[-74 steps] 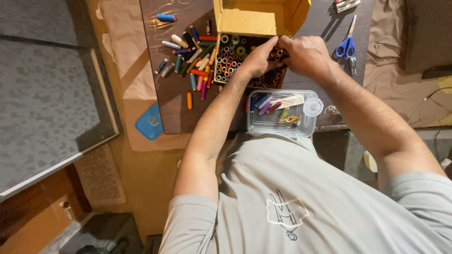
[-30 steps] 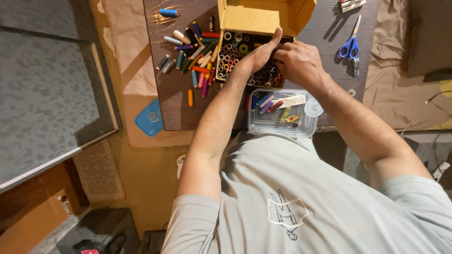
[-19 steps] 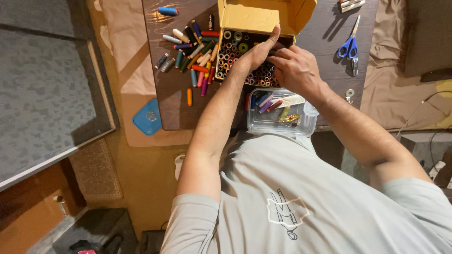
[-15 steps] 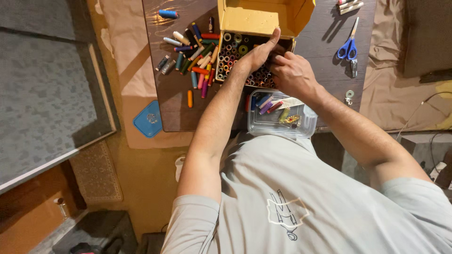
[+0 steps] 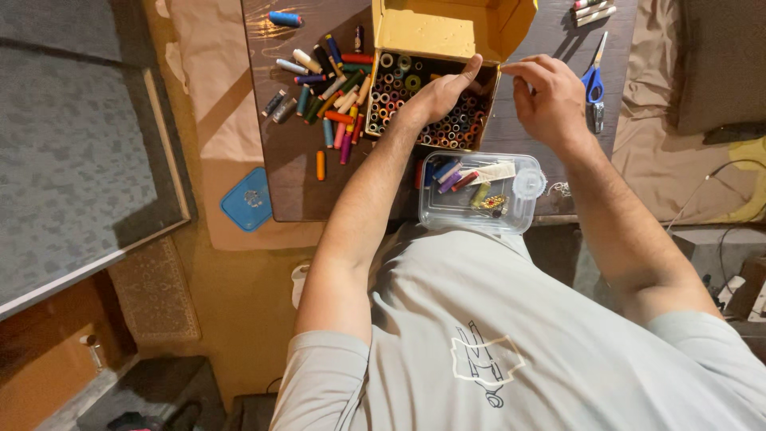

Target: The person picks up thread spools from a pile and places them into rows within a box, then gathers small containers and loose items into a separate plastic bin.

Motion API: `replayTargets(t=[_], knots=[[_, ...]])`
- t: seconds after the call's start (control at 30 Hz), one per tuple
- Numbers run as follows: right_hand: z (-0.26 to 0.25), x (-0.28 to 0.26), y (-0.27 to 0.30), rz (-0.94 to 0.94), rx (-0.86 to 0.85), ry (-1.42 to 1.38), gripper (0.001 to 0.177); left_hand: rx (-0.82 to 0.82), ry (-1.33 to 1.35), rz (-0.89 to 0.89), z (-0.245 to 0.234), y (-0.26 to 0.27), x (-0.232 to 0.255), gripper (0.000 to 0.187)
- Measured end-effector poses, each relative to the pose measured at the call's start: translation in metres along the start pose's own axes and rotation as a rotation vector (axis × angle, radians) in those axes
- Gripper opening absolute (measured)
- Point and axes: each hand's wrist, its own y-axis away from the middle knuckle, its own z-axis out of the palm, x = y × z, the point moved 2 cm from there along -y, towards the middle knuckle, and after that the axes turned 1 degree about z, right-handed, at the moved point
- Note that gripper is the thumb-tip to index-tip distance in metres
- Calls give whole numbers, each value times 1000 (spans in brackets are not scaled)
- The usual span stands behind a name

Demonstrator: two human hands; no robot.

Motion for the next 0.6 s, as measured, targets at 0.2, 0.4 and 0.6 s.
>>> replayTargets(t=[0.2,0.4,0.6], knots=[[2,-7,1,35,-77,-56,26,14,-34,15,-2,6,2,134],[7,-6,-1,38,-66,-80,25,22,6,35,-12,18,3,133],[2,-15,-10,55,-66,-113,22,12,173,241,-29,53,21,125]])
